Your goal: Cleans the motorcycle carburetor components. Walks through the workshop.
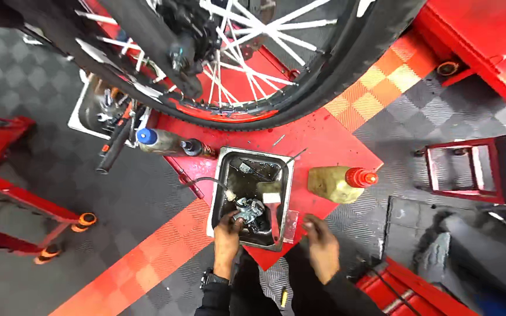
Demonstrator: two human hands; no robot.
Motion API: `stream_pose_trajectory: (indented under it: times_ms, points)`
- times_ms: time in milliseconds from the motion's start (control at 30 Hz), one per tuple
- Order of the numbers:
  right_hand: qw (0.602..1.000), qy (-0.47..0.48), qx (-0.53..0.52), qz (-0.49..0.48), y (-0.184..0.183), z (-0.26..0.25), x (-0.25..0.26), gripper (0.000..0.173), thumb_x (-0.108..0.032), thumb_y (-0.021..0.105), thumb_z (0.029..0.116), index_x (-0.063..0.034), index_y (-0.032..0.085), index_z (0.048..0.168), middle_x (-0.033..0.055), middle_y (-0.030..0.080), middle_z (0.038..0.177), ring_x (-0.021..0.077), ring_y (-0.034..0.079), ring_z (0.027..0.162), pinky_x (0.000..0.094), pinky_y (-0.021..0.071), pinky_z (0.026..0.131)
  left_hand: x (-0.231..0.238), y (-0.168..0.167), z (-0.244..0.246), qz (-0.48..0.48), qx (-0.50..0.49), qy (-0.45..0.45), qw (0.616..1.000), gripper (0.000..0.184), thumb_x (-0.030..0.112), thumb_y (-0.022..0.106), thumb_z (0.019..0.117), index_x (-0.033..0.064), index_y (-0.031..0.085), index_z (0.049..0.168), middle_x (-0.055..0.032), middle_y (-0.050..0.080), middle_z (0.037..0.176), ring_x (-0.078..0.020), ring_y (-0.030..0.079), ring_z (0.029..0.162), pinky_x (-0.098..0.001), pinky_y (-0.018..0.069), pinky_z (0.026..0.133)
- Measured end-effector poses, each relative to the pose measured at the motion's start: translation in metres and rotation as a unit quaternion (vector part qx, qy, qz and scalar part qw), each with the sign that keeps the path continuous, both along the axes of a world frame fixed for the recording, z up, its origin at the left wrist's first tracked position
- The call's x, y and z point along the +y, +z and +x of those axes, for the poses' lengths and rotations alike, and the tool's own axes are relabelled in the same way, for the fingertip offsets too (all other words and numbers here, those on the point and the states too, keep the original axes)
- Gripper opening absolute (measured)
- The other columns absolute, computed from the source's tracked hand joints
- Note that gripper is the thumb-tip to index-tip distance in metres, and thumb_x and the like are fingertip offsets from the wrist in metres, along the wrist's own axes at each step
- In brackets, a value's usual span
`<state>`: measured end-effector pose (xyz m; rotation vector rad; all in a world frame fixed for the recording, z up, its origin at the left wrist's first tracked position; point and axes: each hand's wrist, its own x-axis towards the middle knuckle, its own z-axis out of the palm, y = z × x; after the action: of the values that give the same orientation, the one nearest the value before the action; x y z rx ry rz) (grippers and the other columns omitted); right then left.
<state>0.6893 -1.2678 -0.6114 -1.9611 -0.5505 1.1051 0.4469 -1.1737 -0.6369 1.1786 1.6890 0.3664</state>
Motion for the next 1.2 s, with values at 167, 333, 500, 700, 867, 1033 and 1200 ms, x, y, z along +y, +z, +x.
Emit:
stream_pose_trajectory:
  times_ms: [167, 333, 500, 700, 867, 1033, 1200]
  points:
    - [0.802, -0.366, 0.471, -0.029, 0.030, 0.066, 0.073, 0.096, -0.082, 0.013, 0.0947, -0.0063, 0.031, 0.151, 0.0306, 0.063, 0.125, 0.0432, 0.069, 0.104, 0.0584, 0.0591, 0.086, 0.021, 0.047, -0.002, 0.117, 0.184, -0.128, 0.968, 0.031, 0.023, 0.071, 0.0953, 0.0111, 0.072, 0.124, -0.0086, 0.073, 0.111, -0.0190, 0.072, 0.088, -0.0433, 0.0605, 0.087]
    - [0.722, -0.432, 0.535, 0.080, 0.017, 0.085, 0.102, 0.064, -0.065, 0.035, 0.1007, -0.0164, 0.047, 0.140, 0.0158, 0.063, 0.127, 0.0319, 0.067, 0.110, 0.0516, 0.0585, 0.088, 0.043, 0.053, -0.001, 0.128, 0.251, -0.222, 0.934, 0.035, 0.026, 0.071, 0.0945, 0.0121, 0.069, 0.126, -0.0086, 0.071, 0.119, -0.0226, 0.071, 0.104, -0.0456, 0.0580, 0.096]
    - [0.754, -0.425, 0.487, 0.113, 0.039, 0.078, 0.088, 0.055, -0.058, 0.054, 0.0984, -0.0188, 0.052, 0.137, 0.0102, 0.066, 0.123, 0.0249, 0.068, 0.107, 0.0465, 0.0592, 0.088, 0.051, 0.044, -0.012, 0.125, 0.229, -0.223, 0.939, 0.037, 0.030, 0.072, 0.0944, 0.0114, 0.070, 0.126, -0.0117, 0.069, 0.123, -0.0254, 0.068, 0.113, -0.0467, 0.0541, 0.102]
    - [0.869, -0.331, 0.233, 0.287, 0.141, 0.037, 0.065, 0.057, -0.007, 0.078, 0.0854, -0.0125, 0.052, 0.136, 0.0094, 0.070, 0.117, 0.0224, 0.070, 0.104, 0.0471, 0.0614, 0.087, 0.081, 0.065, -0.024, 0.112, 0.171, -0.247, 0.947, 0.037, 0.031, 0.072, 0.0954, 0.0109, 0.070, 0.126, -0.0129, 0.071, 0.114, -0.0279, 0.071, 0.099, -0.0520, 0.0571, 0.094]
    - [0.923, -0.111, -0.009, 0.368, 0.214, -0.034, 0.083, 0.082, -0.001, 0.092, 0.0675, -0.0019, 0.050, 0.137, 0.0102, 0.071, 0.118, 0.0236, 0.072, 0.106, 0.0464, 0.0643, 0.091, 0.101, 0.086, -0.015, 0.091, 0.097, -0.300, 0.945, 0.037, 0.026, 0.076, 0.0928, 0.0116, 0.069, 0.126, -0.0159, 0.071, 0.117, -0.0333, 0.070, 0.104, -0.0601, 0.0549, 0.094]
    - [0.935, -0.021, -0.140, 0.326, 0.236, -0.060, 0.111, 0.080, -0.022, 0.096, 0.0661, -0.0014, 0.056, 0.132, 0.0088, 0.073, 0.111, 0.0155, 0.072, 0.105, 0.0399, 0.0607, 0.096, 0.117, 0.067, -0.001, 0.072, 0.078, -0.361, 0.926, 0.030, 0.021, 0.070, 0.0970, 0.0069, 0.069, 0.124, -0.0208, 0.070, 0.116, -0.0365, 0.068, 0.107, -0.0612, 0.0520, 0.097]
    - [0.937, -0.023, -0.150, 0.314, 0.236, -0.069, 0.110, 0.078, -0.025, 0.095, 0.0684, -0.0015, 0.057, 0.133, 0.0097, 0.073, 0.108, 0.0167, 0.072, 0.102, 0.0407, 0.0604, 0.091, 0.108, 0.039, -0.004, 0.059, 0.099, -0.349, 0.930, 0.036, 0.019, 0.066, 0.0980, -0.0016, 0.063, 0.127, -0.0254, 0.068, 0.119, -0.0397, 0.065, 0.114, -0.0629, 0.0475, 0.102]
